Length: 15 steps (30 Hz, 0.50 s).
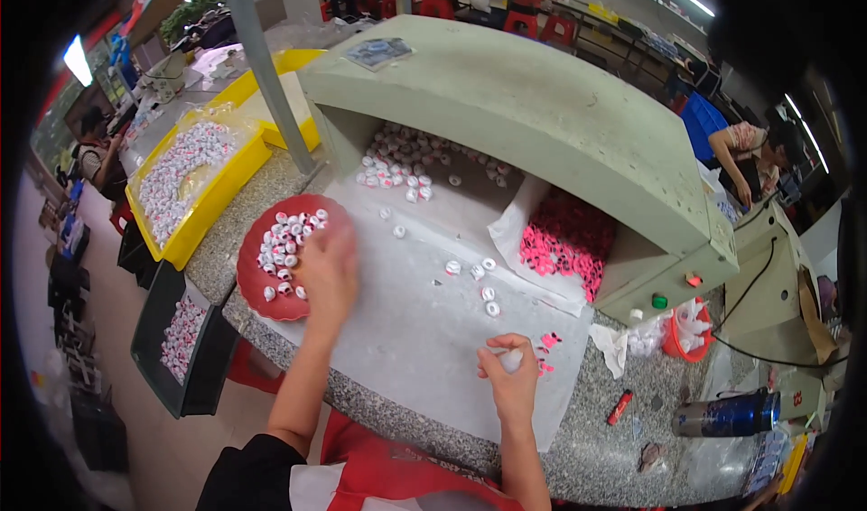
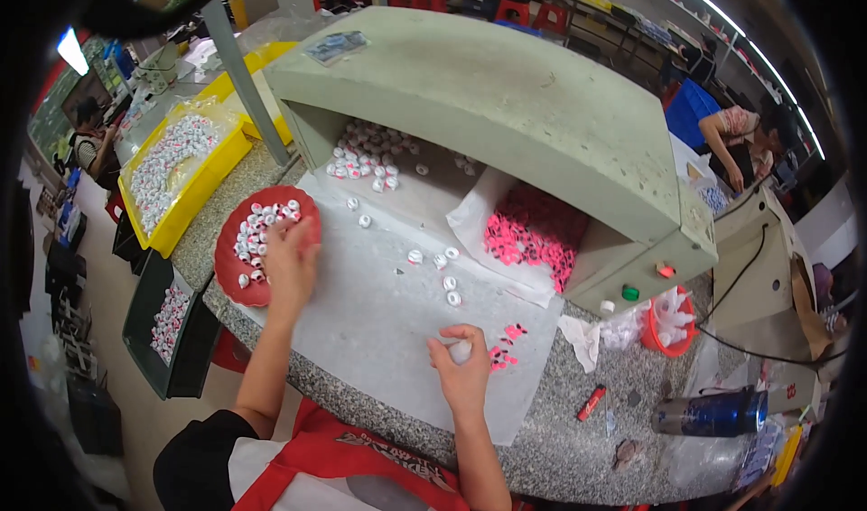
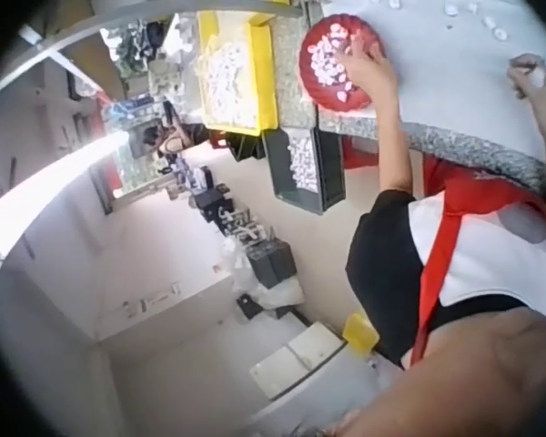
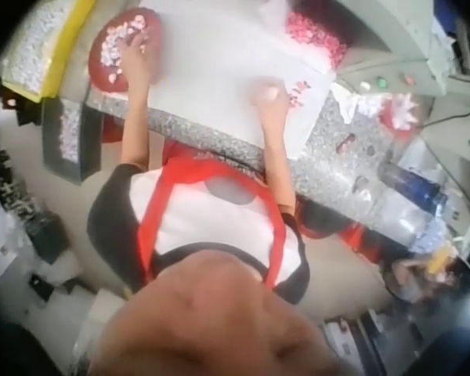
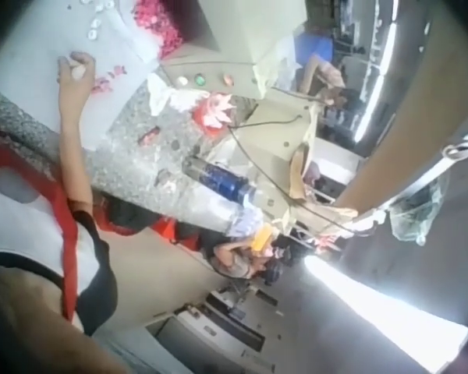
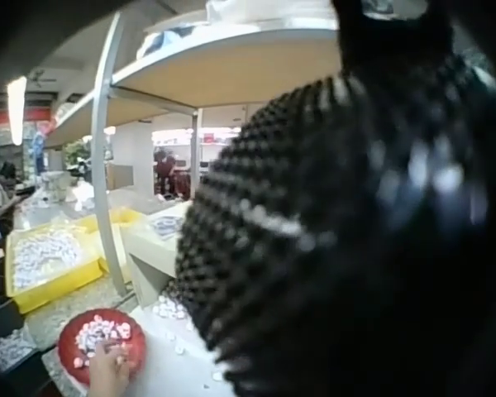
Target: Applying glue to small white plastic parts and joining them with pink decorative pieces at an assembly station.
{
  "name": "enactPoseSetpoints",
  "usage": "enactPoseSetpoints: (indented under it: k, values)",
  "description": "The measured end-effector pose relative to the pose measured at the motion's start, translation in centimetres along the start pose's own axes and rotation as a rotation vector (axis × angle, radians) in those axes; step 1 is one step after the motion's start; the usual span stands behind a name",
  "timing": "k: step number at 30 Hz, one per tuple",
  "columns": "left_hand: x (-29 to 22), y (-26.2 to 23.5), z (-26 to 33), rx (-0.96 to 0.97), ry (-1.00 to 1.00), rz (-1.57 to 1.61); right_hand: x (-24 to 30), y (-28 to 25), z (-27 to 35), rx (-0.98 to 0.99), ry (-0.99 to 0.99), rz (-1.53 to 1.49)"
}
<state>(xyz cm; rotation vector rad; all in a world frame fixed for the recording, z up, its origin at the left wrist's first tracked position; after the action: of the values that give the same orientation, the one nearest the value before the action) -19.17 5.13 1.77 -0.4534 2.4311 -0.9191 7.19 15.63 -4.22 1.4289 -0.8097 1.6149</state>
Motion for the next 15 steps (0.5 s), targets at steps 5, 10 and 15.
enactPoseSetpoints:
  k: [5, 10, 15]
  values:
    - [-9.5, 10.4, 2.6, 0.378, 0.198, 0.237, 0.2, 1.5, 1.4, 0.088, -0.093, 0.061]
    - [-8.8, 12.4, 3.9, 0.654, 0.027, 0.278, -0.8, -2.3, 2.1, 0.01, -0.11, 0.004]
    - [-9.8, 10.1, 8.5, 1.024, -0.744, 1.606, 0.6, -2.7, 1.4, 0.039, -0.282, 0.048]
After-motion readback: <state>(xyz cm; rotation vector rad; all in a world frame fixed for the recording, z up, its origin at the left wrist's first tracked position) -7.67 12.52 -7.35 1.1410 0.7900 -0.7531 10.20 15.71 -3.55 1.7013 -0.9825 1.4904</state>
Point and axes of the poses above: each hand's wrist, its own z-axis away from the middle knuckle, its own y-axis out of the palm, x = y × z, the point moved 7 cm from there along -z, towards the middle knuckle, and after that the axes turned 1 degree about x, right-handed, at the moved point
